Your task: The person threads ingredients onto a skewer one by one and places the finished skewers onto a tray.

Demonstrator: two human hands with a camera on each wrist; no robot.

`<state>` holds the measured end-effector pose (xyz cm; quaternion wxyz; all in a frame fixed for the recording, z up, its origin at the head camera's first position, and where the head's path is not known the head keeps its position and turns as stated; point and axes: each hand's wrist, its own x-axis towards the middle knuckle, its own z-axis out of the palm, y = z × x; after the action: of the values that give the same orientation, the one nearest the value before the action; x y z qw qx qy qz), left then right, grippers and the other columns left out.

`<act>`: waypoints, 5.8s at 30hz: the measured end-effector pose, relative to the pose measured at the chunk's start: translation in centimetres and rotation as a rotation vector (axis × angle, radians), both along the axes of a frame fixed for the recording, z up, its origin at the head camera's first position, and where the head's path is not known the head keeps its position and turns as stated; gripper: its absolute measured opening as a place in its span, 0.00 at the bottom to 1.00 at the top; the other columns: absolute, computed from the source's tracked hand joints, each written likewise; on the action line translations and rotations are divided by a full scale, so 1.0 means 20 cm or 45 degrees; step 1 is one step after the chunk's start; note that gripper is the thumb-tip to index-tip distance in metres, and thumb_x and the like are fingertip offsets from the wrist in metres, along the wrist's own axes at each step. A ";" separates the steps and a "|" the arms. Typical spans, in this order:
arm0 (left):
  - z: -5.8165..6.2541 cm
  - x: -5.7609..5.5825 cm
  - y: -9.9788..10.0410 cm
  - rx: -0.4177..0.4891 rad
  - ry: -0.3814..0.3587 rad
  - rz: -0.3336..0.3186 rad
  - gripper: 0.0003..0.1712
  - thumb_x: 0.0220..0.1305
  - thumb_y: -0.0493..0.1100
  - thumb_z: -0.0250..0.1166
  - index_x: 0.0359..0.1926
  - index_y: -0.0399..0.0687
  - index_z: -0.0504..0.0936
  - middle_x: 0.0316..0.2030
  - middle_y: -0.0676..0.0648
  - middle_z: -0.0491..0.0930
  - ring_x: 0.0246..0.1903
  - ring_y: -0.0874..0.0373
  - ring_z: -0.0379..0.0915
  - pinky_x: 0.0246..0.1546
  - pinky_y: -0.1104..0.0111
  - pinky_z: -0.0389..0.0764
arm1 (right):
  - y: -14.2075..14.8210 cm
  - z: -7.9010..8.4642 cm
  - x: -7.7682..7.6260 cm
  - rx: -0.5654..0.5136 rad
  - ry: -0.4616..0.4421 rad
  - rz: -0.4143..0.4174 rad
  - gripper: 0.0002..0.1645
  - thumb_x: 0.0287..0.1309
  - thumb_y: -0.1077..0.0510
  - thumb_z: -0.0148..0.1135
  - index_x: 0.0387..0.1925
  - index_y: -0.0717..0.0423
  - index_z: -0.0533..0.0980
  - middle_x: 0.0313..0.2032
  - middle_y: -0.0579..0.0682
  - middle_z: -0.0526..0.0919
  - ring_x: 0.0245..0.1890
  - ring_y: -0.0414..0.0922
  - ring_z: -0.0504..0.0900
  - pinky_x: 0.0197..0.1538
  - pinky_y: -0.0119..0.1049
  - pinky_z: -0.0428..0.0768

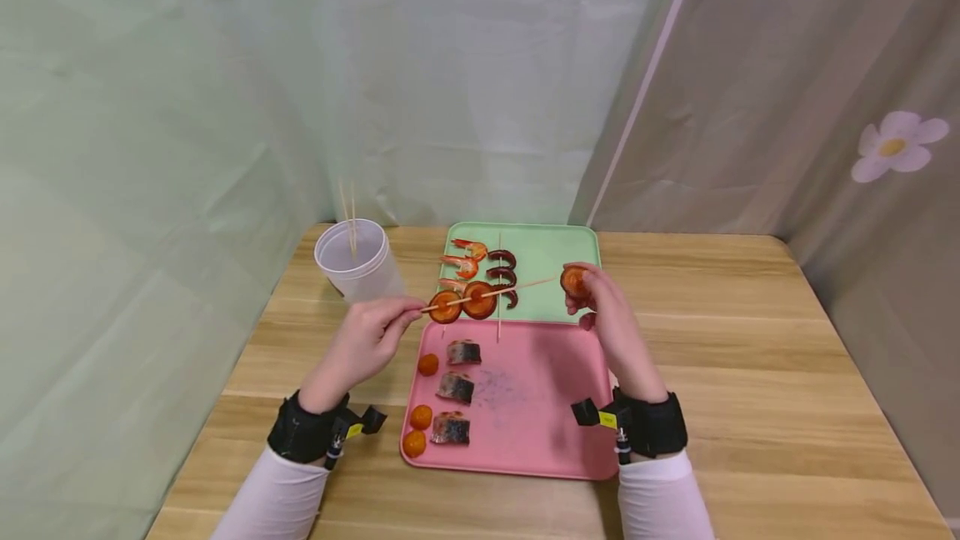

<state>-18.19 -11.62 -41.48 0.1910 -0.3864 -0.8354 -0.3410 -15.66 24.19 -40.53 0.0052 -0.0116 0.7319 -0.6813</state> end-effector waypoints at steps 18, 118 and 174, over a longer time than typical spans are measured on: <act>0.01 0.01 0.00 -0.054 -0.047 0.006 0.08 0.72 0.28 0.67 0.48 0.36 0.89 0.44 0.41 0.90 0.44 0.48 0.90 0.47 0.56 0.88 | -0.06 0.02 0.03 0.081 0.202 -0.114 0.25 0.87 0.54 0.40 0.66 0.63 0.77 0.36 0.53 0.80 0.34 0.45 0.79 0.37 0.36 0.75; 0.01 0.01 0.02 0.058 -0.018 -0.077 0.08 0.69 0.25 0.69 0.44 0.35 0.89 0.40 0.42 0.90 0.39 0.52 0.89 0.41 0.61 0.89 | -0.03 0.06 0.06 0.249 0.252 0.328 0.25 0.85 0.55 0.52 0.76 0.50 0.72 0.48 0.56 0.87 0.40 0.54 0.79 0.45 0.37 0.77; -0.30 -0.19 0.80 0.730 -1.826 0.194 0.38 0.81 0.40 0.57 0.80 0.34 0.49 0.39 0.32 0.85 0.24 0.47 0.86 0.32 0.55 0.89 | 0.02 0.02 -0.01 0.295 0.210 0.151 0.32 0.88 0.42 0.40 0.82 0.50 0.62 0.50 0.60 0.87 0.46 0.57 0.84 0.45 0.38 0.81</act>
<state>-22.05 4.37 -47.54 -0.2810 0.0519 -0.6581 -0.6966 -15.87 24.50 -40.03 -0.0133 -0.1100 0.8016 -0.5876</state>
